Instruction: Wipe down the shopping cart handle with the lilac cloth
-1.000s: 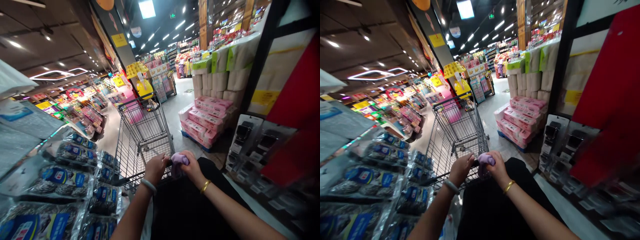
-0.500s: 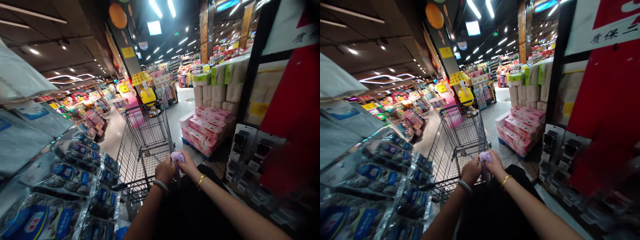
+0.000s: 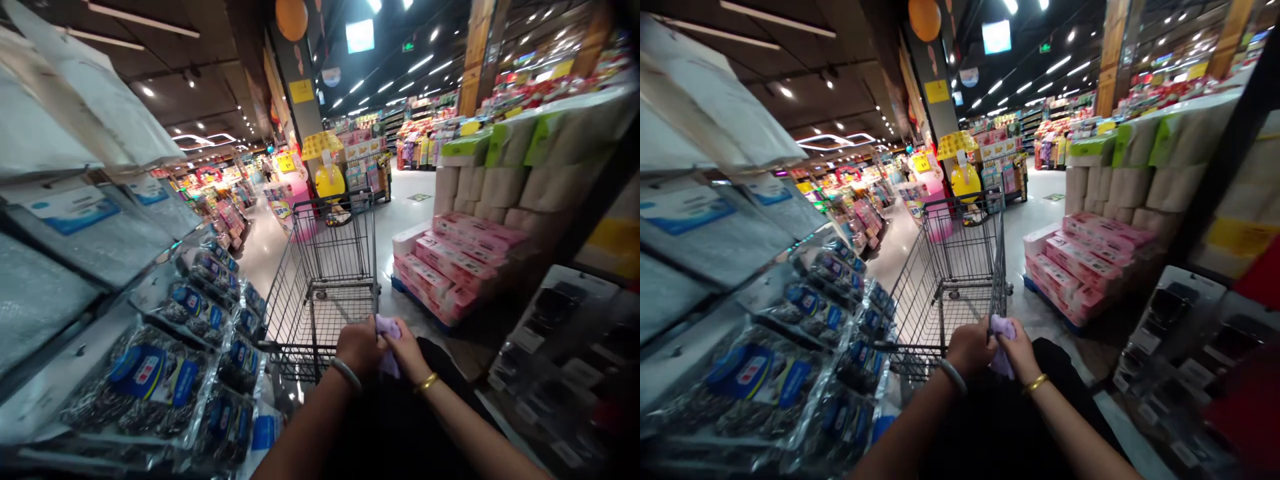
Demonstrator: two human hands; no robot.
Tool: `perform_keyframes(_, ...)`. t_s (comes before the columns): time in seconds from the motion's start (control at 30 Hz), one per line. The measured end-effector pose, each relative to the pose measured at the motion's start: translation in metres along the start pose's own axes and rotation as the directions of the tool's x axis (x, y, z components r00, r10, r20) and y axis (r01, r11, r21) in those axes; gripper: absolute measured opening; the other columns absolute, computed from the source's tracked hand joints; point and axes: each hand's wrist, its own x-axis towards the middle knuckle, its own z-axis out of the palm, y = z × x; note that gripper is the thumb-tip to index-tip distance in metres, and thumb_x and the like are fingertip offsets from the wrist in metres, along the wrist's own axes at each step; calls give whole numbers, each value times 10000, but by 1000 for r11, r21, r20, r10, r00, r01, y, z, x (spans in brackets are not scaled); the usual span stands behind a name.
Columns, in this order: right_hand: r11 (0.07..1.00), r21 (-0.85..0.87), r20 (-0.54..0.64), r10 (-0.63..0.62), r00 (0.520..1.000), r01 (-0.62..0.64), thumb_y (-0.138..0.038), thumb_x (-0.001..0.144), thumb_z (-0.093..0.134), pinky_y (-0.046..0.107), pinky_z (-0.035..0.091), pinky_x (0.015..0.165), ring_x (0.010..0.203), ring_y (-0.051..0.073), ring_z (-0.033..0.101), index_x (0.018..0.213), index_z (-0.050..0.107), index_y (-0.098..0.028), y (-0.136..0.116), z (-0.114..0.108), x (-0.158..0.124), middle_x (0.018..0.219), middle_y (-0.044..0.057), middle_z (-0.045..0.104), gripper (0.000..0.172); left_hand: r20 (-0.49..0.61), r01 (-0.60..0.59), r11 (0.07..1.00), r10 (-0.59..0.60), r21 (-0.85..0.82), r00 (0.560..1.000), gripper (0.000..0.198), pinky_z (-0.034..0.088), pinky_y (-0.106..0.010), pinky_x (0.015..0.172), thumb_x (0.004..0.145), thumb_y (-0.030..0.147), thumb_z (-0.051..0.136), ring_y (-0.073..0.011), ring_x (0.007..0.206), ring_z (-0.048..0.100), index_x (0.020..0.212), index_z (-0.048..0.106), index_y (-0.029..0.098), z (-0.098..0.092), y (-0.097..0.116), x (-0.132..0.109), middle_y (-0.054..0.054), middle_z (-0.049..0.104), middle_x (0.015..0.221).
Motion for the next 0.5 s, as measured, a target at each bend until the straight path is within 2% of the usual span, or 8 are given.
perform_keyframes(0.13,998,64,-95,11,995,-5,-438,625,755,345,517,792,819,206,636,1038,611,-212,-17,-2,4,902,14,684,492,3,-24,999,24,21,1000,475,562,-379,767,913,391,513,-286,900,749,1325,543,156,1,1,-2,-127,773,1003)
perform_keyframes(0.27,999,45,-77,-23,997,27,-463,645,773,334,514,788,813,184,628,1050,604,-209,-20,-3,-3,900,2,672,507,4,-41,999,41,-14,999,461,562,-395,798,913,372,516,-297,941,745,1318,549,155,3,-1,-1,-135,769,1029)
perform_keyframes(0.37,999,40,-57,17,998,-15,-446,635,779,335,513,783,802,183,630,1029,613,-198,-18,-1,-7,873,0,675,494,-3,-53,998,53,-38,999,463,563,-402,799,902,360,526,-306,939,746,1317,556,157,5,-5,1,-131,772,1013)
perform_keyframes(0.5,991,132,-120,20,993,-4,-429,658,784,321,522,772,806,172,629,1063,593,-217,-31,6,1,905,-8,672,495,-38,-91,996,90,-19,995,510,571,-407,740,886,344,532,-315,857,753,1347,543,126,6,-8,3,-136,778,959)
